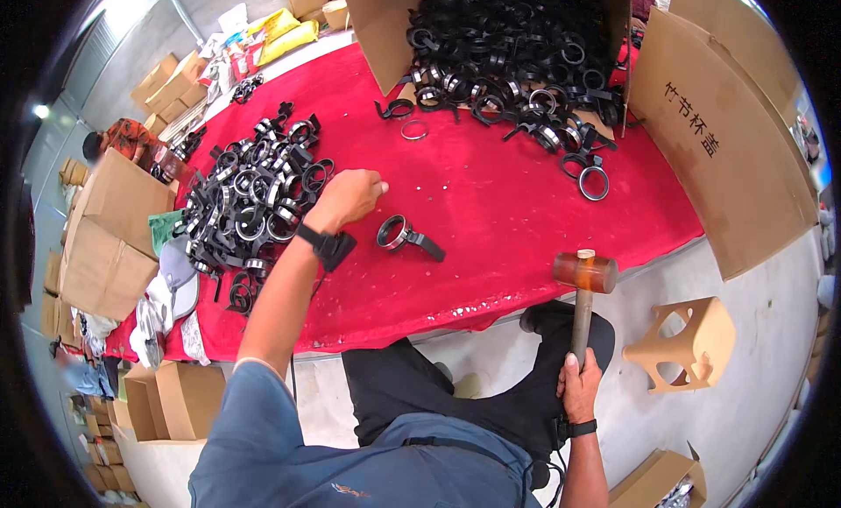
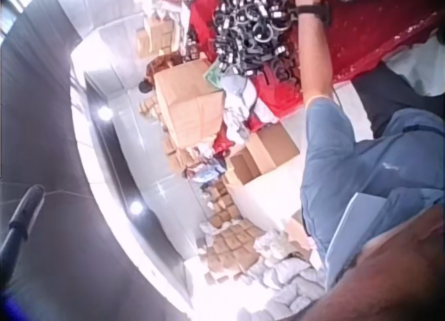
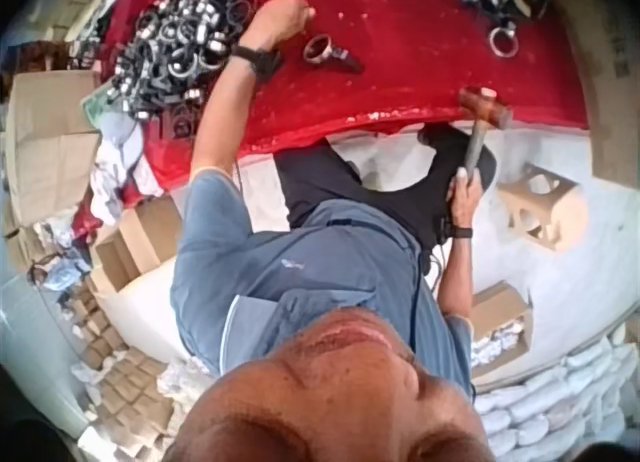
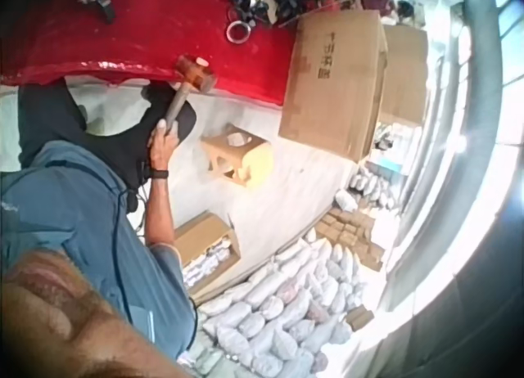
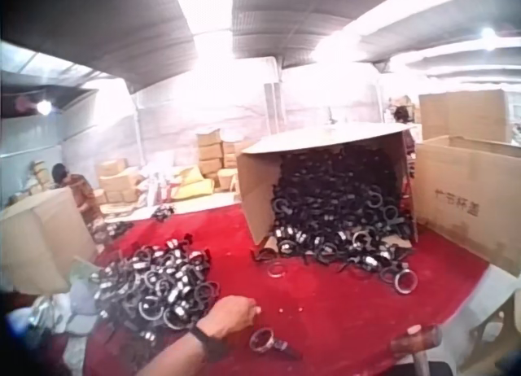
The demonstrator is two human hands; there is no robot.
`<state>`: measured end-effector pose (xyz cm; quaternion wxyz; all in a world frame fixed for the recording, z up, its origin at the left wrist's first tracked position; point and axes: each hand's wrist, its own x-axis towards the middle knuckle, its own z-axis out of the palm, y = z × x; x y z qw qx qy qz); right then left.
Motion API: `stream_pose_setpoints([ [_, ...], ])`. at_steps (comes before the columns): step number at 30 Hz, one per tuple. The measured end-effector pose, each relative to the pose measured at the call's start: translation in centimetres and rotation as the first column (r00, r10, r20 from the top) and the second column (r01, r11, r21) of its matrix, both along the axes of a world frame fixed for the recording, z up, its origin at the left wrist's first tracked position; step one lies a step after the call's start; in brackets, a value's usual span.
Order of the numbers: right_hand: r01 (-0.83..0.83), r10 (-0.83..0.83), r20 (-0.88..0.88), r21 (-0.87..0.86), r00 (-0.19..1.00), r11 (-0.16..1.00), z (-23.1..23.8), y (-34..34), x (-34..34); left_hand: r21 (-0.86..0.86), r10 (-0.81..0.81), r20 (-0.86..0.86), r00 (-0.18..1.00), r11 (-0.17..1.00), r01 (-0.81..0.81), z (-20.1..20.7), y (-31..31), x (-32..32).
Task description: Manually assemble black plastic components using a wooden hammer to tap them into place.
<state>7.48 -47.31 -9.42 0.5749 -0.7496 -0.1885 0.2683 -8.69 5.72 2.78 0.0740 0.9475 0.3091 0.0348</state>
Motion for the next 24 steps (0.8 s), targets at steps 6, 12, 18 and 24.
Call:
stream_pose_setpoints([
  [6,0.01,-0.01,0.031,-0.003,0.999,1.0,-0.3,-0.5,0.4,-0.187,0.286,-0.099,0.953,0.935,-0.3,-0.2,-12.2,-1.4],
  [12,0.007,-0.007,0.009,0.017,1.0,1.0,0.2,0.0,0.0,-0.3,0.489,0.068,0.869,0.841,-0.45,-3.9,-14.4,1.3],
  [18,0.013,-0.013,0.076,0.0,0.997,1.0,-0.2,-1.0,0.4,-0.168,0.529,0.308,0.791,0.848,-0.502,-6.5,-12.7,0.3],
  [24,0.068,-0.068,-0.001,0.003,0.998,0.998,0.0,-2.1,0.5,-0.735,0.481,0.243,0.842,0.658,-0.163,-3.5,-16.8,-1.9],
])
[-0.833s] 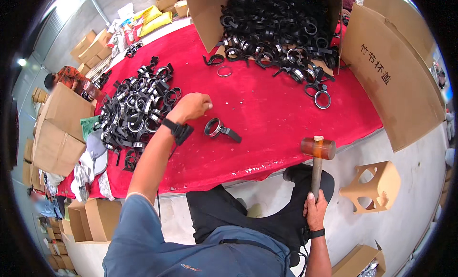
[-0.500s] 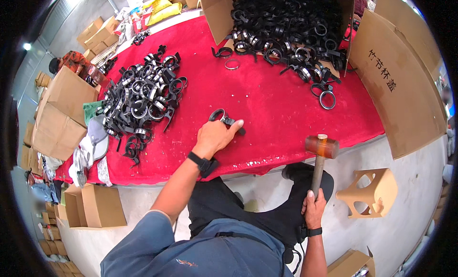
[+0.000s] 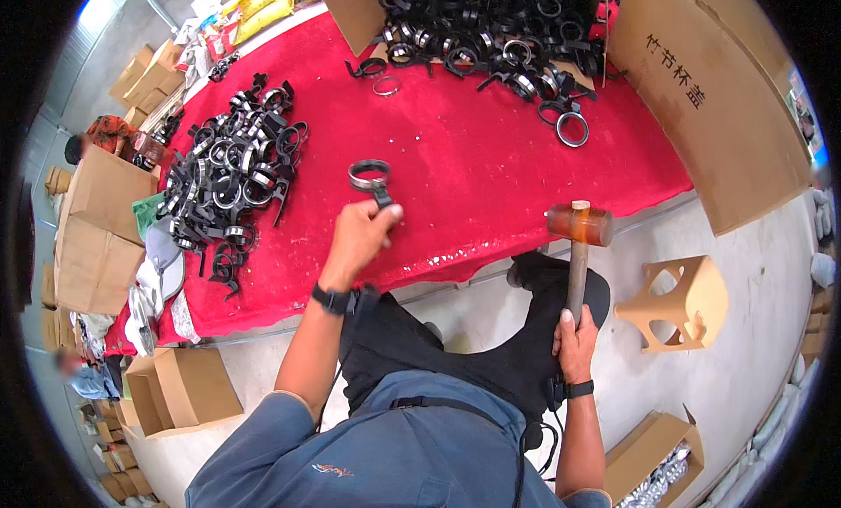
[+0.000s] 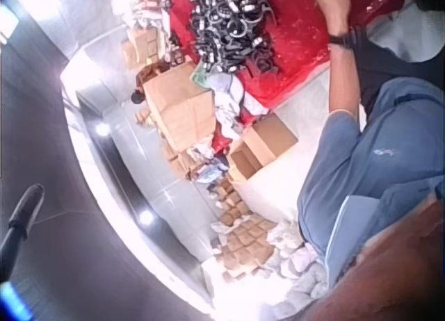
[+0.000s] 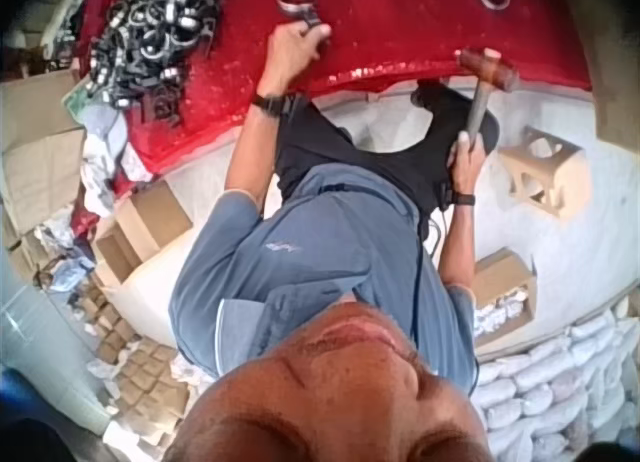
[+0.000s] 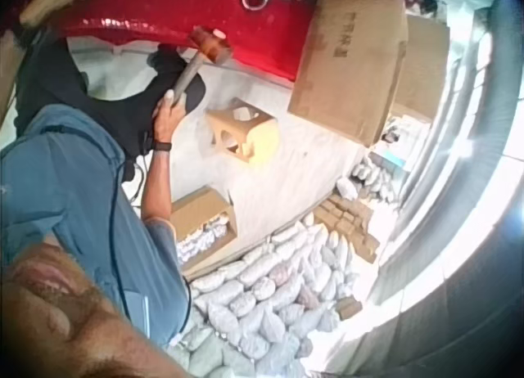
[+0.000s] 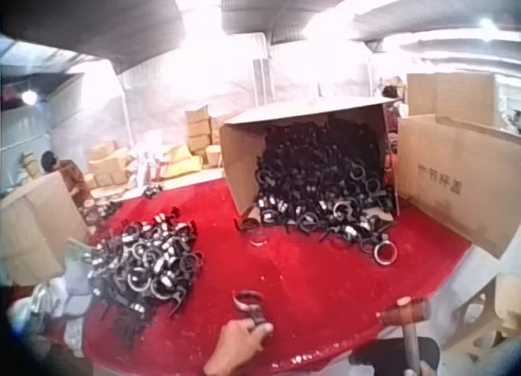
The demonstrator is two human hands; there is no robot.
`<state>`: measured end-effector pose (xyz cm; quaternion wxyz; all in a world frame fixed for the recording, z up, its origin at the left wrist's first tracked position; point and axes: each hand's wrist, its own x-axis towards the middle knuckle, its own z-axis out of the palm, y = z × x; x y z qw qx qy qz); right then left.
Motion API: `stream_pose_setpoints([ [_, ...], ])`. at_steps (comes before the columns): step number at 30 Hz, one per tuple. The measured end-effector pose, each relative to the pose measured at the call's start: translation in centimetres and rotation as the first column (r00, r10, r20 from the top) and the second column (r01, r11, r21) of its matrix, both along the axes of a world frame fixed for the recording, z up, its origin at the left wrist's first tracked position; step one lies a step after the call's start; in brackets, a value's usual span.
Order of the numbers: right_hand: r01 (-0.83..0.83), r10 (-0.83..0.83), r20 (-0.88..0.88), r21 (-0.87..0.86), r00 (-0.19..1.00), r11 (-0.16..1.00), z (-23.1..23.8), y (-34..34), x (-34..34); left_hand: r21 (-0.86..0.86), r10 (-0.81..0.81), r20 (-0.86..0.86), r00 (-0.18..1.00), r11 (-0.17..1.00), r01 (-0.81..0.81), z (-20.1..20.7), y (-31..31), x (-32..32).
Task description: Manually assemble black plastic components using a wooden hammer to tap them into place.
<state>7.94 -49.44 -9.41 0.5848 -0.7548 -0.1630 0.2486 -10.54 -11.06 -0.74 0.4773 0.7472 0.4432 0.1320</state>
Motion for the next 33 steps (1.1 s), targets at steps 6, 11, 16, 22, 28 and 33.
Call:
stream_pose_setpoints([
  [6,-0.009,0.009,0.017,-0.018,1.0,1.0,0.5,0.3,-0.3,-0.538,0.034,0.402,0.915,0.818,0.206,-5.9,-13.0,0.3],
  [11,-0.09,0.091,0.021,-0.035,0.996,0.995,2.1,0.0,-1.1,-0.372,0.035,0.452,0.891,0.915,0.153,-10.9,-15.2,3.7],
  [16,-0.145,0.144,-0.026,-0.023,0.989,0.989,4.3,-0.4,-4.5,-0.272,-0.019,0.441,0.897,0.95,0.154,-10.7,-15.6,4.1],
  [22,-0.196,0.229,0.134,-0.222,0.964,0.955,4.0,-0.3,-5.2,0.032,-0.119,0.307,0.944,0.993,0.114,-11.2,-16.0,4.8],
  [28,-0.053,0.063,0.319,-0.04,0.946,0.998,10.3,2.0,-4.7,0.168,-0.116,0.275,0.955,0.983,0.071,-10.9,-15.8,4.7],
  [33,-0.166,0.409,0.358,-0.547,0.839,0.82,4.1,0.8,-5.5,0.158,-0.129,0.295,0.947,0.984,0.084,-10.8,-16.0,4.8],
])
